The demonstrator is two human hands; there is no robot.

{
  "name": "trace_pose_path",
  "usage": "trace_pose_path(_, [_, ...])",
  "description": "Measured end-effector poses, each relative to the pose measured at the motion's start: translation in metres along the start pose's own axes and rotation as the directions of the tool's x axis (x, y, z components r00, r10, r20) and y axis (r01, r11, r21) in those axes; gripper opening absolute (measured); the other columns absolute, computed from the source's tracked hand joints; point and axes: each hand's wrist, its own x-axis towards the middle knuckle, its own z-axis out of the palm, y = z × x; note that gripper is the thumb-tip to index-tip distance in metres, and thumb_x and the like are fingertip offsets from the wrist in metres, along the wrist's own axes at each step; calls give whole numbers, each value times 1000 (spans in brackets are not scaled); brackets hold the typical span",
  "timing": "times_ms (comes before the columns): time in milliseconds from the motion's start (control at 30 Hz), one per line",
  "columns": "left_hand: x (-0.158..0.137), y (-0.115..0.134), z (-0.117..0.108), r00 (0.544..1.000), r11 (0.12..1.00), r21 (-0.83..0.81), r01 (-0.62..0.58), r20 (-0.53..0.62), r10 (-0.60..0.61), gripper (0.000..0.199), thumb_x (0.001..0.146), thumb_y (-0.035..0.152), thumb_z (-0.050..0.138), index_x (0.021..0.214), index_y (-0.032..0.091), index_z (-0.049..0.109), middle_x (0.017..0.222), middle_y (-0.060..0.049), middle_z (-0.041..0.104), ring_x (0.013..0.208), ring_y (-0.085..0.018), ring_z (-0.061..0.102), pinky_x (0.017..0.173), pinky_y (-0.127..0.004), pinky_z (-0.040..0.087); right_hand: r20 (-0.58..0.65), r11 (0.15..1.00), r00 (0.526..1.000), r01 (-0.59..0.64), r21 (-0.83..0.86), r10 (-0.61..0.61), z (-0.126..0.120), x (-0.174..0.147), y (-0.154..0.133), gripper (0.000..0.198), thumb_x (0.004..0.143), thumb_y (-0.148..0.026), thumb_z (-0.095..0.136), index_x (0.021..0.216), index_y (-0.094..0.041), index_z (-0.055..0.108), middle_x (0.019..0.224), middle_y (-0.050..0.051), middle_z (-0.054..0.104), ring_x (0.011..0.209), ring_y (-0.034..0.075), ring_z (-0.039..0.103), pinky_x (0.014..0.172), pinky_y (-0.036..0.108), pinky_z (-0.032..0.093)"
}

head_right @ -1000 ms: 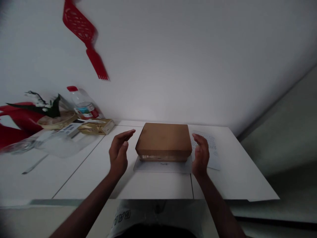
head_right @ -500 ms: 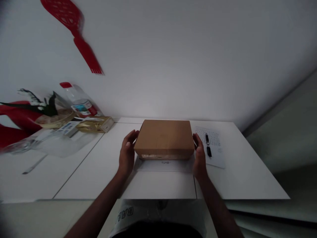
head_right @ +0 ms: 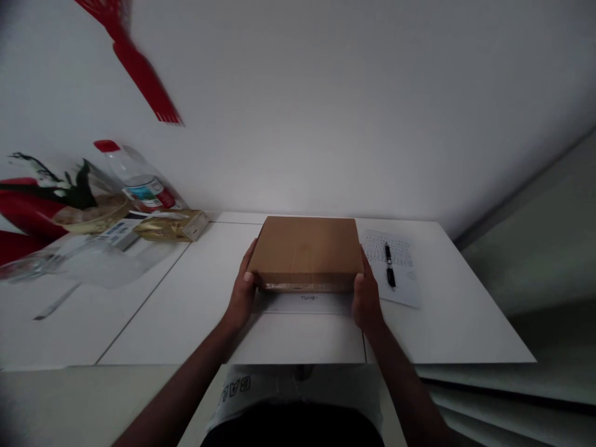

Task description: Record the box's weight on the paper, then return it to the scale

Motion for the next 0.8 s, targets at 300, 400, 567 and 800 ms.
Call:
trace_pose_path(300, [-1, 7, 2, 1000, 986, 167, -15, 12, 13, 71, 98, 57, 46, 158, 25, 24, 160, -11, 30, 150, -33, 23, 124, -51, 17, 17, 990, 998, 58, -130, -56, -1, 2, -6, 49, 102, -48, 38, 132, -14, 57, 120, 18, 65, 121, 27, 59, 105, 46, 47])
trace_pose_path(400, [-2, 7, 2, 1000, 990, 143, -16, 23, 13, 73, 98, 60, 45, 158, 24, 24, 157, -13, 36, 150, -32, 23, 124, -51, 17, 12, 989, 998, 57, -139, -56, -1, 2, -6, 48, 102, -48, 39, 125, -13, 61, 110, 17, 67, 117, 27, 61, 104, 45, 47])
trace_pose_path(567, [-2, 8, 3, 1000, 989, 146, -24, 11, 22, 73, 97, 61, 44, 157, 22, 27, 153, -15, 40, 148, -33, 27, 124, -53, 16, -7, 989, 1000, 22, -145, -24, 0, 1, -6, 52, 101, -51, 38, 130, -14, 60, 114, 17, 66, 120, 28, 59, 105, 47, 45])
trace_pose_path(800, [-1, 5, 0, 997, 984, 160, -71, 27, 68, 69, 99, 54, 43, 158, 22, 24, 151, -14, 42, 148, -31, 27, 123, -51, 21, 7, 994, 1000, 14, -104, -14, -2, 1, -8, 47, 101, -50, 39, 130, -18, 59, 120, 16, 65, 122, 28, 58, 105, 49, 45])
